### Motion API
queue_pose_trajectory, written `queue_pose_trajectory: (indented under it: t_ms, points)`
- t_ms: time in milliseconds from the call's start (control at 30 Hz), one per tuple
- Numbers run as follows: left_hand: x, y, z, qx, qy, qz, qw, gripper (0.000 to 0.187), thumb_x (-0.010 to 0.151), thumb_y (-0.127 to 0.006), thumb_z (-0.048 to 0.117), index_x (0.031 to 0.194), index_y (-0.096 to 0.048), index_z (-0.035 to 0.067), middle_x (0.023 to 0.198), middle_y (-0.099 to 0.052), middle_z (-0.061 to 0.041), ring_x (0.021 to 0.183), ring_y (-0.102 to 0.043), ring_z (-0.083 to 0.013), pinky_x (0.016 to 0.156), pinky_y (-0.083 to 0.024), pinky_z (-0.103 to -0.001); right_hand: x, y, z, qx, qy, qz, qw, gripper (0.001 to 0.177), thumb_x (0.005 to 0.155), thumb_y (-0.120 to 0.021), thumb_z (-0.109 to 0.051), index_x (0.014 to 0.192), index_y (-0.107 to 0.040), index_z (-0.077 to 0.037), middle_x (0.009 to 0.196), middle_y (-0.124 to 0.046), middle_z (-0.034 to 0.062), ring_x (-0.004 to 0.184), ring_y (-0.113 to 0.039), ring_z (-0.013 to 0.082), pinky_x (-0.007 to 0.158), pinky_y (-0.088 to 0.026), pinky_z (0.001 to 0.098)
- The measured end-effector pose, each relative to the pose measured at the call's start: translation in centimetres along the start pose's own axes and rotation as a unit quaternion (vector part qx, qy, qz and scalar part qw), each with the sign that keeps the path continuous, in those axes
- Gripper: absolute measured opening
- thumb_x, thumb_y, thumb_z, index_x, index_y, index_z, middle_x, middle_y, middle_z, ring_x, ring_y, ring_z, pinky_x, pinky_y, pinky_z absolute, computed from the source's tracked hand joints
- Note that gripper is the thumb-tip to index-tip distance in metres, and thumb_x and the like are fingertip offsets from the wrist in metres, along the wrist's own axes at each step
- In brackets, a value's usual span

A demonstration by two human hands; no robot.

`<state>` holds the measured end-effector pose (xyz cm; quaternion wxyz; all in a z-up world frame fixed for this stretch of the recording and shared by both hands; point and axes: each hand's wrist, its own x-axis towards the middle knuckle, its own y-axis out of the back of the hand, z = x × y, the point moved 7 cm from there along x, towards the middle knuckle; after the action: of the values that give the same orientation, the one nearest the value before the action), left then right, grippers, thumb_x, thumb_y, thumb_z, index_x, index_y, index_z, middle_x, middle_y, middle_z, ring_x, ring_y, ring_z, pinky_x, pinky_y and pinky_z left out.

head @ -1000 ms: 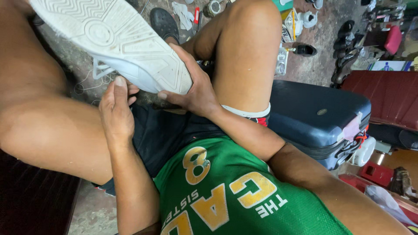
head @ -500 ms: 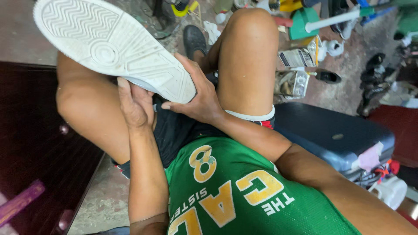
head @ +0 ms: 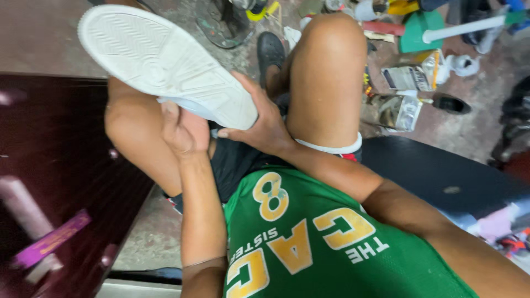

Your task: The person holds a white sneaker and uses a small pointed tool to scrape and pry along the sole edge. They switch to a larger flat tool to continue working on the sole, then return to the pointed tool to scrape the sole surface.

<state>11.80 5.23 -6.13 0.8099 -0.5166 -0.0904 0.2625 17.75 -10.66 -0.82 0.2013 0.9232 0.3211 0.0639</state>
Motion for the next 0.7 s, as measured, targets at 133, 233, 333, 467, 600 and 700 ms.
queue_pose_trajectory:
  t_ms: [133,233,333,467,600,700]
  points:
    - [1.0,0.1,0.1,-0.028,0.002,0.045,0.999,0.072,0.094,-0.069,0.016,0.156,-0.034,0.003,0.157,-0.043,-0.014,0.151,-0.039,-0.0324,0.131,-0.029,-0.050,0.8,-0.1,1.0,0.113,-0.032,-0.007,0.993,0.105,0.078,-0.092,-0.028,0.159,-0.032,0.001,0.156,-0.048,0.0166,0.147,-0.046,0.0238,0.124,-0.036,0.0371]
    - [1.1,-0.2,0.0,-0.074,0.003,0.036,0.997,0.072,0.090,-0.066,0.010,0.155,-0.037,-0.001,0.156,-0.046,-0.017,0.149,-0.042,-0.0331,0.129,-0.030,-0.048,0.9,0.1,1.7,0.207,-0.056,-0.006,0.977,0.100,0.081,-0.088,-0.024,0.160,-0.030,0.001,0.155,-0.047,0.0154,0.146,-0.044,0.0219,0.123,-0.034,0.0357]
    - [1.1,0.8,-0.3,-0.045,0.018,0.028,0.998,0.069,0.088,-0.059,-0.003,0.153,-0.038,0.001,0.151,-0.048,-0.019,0.145,-0.045,-0.0329,0.127,-0.033,-0.047,0.7,-0.2,2.3,0.285,-0.076,-0.007,0.956,0.098,0.083,-0.085,-0.021,0.160,-0.028,0.002,0.154,-0.046,0.0151,0.146,-0.042,0.0212,0.123,-0.032,0.0356]
    - [2.0,3.0,-1.9,0.015,0.005,0.077,0.997,0.045,0.098,-0.056,-0.010,0.138,-0.040,0.002,0.142,-0.054,-0.017,0.135,-0.055,-0.0287,0.120,-0.044,-0.043,0.6,0.2,2.8,0.291,-0.095,-0.022,0.952,0.096,0.084,-0.082,-0.021,0.159,-0.027,0.003,0.155,-0.046,0.0151,0.146,-0.042,0.0208,0.122,-0.032,0.0354]
    - [1.4,4.6,-3.1,0.120,0.048,0.142,0.981,0.039,0.099,-0.060,0.001,0.137,-0.055,-0.006,0.128,-0.067,-0.019,0.113,-0.068,-0.0271,0.099,-0.056,-0.038,0.2,-0.3,2.8,0.334,-0.126,-0.051,0.933,0.094,0.086,-0.080,-0.022,0.159,-0.026,0.004,0.153,-0.046,0.0148,0.143,-0.044,0.0210,0.120,-0.034,0.0353]
    - [0.5,5.3,-3.4,0.191,0.058,0.213,0.956,0.035,0.101,-0.059,0.008,0.134,-0.059,-0.005,0.121,-0.069,-0.016,0.104,-0.070,-0.0239,0.088,-0.058,-0.036,0.1,-0.4,2.6,0.358,-0.124,-0.060,0.924,0.093,0.087,-0.078,-0.022,0.159,-0.026,0.004,0.153,-0.045,0.0148,0.143,-0.044,0.0208,0.120,-0.034,0.0351]
